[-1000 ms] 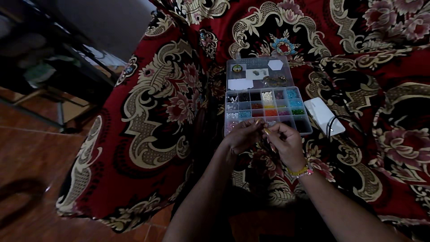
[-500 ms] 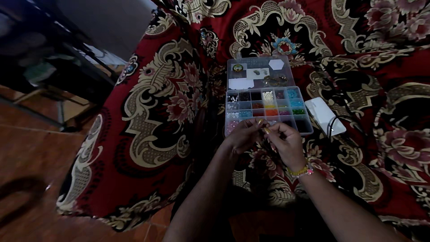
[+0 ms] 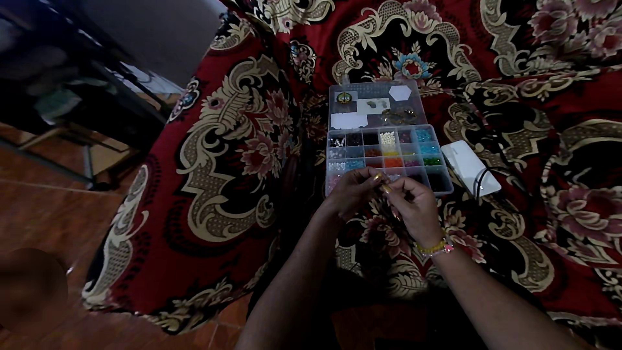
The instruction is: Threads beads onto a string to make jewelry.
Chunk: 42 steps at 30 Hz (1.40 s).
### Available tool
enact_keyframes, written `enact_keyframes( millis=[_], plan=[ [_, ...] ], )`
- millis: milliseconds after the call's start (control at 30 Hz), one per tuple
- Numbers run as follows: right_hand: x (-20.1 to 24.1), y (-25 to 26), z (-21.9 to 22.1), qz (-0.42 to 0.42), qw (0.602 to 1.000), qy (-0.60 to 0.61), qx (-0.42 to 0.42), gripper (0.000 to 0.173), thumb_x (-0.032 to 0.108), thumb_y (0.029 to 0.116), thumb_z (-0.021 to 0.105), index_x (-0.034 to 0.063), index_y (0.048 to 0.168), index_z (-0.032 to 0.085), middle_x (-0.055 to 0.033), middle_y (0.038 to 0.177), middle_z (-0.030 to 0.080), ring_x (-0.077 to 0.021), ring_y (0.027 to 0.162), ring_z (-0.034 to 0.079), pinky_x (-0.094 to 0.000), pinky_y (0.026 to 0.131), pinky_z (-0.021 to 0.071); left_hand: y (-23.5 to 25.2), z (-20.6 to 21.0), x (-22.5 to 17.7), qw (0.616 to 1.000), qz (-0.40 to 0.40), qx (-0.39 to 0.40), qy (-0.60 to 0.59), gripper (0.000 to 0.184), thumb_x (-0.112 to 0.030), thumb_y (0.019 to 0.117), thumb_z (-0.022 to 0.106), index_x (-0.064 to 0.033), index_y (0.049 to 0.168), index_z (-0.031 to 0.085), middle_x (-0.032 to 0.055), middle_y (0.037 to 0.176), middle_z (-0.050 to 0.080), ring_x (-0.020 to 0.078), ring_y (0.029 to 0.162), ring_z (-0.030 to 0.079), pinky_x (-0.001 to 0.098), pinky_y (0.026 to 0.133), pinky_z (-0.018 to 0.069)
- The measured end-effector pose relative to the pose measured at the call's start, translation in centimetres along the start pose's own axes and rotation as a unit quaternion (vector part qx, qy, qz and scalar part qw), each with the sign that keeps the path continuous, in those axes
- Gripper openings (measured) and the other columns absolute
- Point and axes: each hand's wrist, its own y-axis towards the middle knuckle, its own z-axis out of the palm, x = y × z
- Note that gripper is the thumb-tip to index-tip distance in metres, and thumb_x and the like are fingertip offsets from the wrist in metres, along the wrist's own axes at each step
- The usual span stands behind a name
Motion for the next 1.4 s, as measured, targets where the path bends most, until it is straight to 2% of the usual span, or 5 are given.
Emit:
enact_keyframes(
  millis=[467, 700, 900, 1167, 1400],
  plan=[
    [0.18, -0.05, -0.01, 0.017, 1.000, 0.013, 0.005, 0.012, 0.008, 0.0963, 0.061, 0.0047, 0.087, 0.067, 0.0059, 0.067, 0.063, 0.0012, 0.051, 0.054, -0.0149, 0.047, 0.0476, -0.25, -0.26, -0.18, 0.993, 0.079, -0.019, 0.086, 0.011, 0.000, 0.0972, 0.061, -0.0023, 0.096, 0.071, 0.0000, 0.092, 0.072, 0.0075, 0.085, 0.069, 0.0275, 0.085, 0.0583],
    [0.32, 0.02, 0.02, 0.036, 0.999, 0.041, -0.001, 0.011, 0.005, 0.0966, 0.058, 0.0016, 0.092, 0.068, 0.0040, 0.070, 0.066, 0.0005, 0.050, 0.054, -0.0153, 0.046, 0.0472, -0.35, -0.27, -0.35, 0.989, 0.095, -0.035, 0.108, 0.016, -0.001, 0.0995, 0.058, 0.0006, 0.097, 0.074, 0.0028, 0.095, 0.074, 0.0087, 0.087, 0.070, 0.0273, 0.086, 0.0584],
    [0.09, 0.03, -0.01, 0.031, 0.998, 0.055, 0.011, 0.012, 0.007, 0.0965, 0.059, 0.0029, 0.091, 0.069, 0.0040, 0.070, 0.065, 0.0002, 0.051, 0.054, -0.0155, 0.047, 0.0474, -0.23, -0.01, -0.06, 0.988, 0.110, -0.048, 0.098, 0.005, 0.000, 0.0934, 0.067, -0.0014, 0.094, 0.072, 0.0022, 0.088, 0.072, 0.0069, 0.078, 0.067, 0.0239, 0.076, 0.0572],
    [-0.12, 0.15, -0.09, 0.045, 0.995, 0.086, 0.027, 0.026, 0.012, 0.1068, 0.046, 0.0004, 0.102, 0.068, 0.0002, 0.081, 0.073, -0.0001, 0.048, 0.054, -0.0162, 0.046, 0.0484, -0.22, -0.10, 0.03, 0.979, 0.139, -0.070, 0.130, 0.009, -0.001, 0.0944, 0.064, -0.0039, 0.091, 0.072, 0.0031, 0.102, 0.072, 0.0096, 0.092, 0.067, 0.0274, 0.083, 0.0566],
    [-0.08, 0.02, 0.08, 0.028, 0.998, 0.037, 0.031, 0.012, 0.005, 0.0980, 0.057, 0.0009, 0.095, 0.069, 0.0015, 0.079, 0.070, 0.0008, 0.051, 0.055, -0.0151, 0.047, 0.0480, -0.35, 0.04, -0.26, 0.972, 0.131, -0.075, 0.178, 0.007, 0.001, 0.0939, 0.065, -0.0031, 0.091, 0.070, 0.0034, 0.110, 0.070, 0.0093, 0.100, 0.066, 0.0279, 0.086, 0.0570]
  ],
)
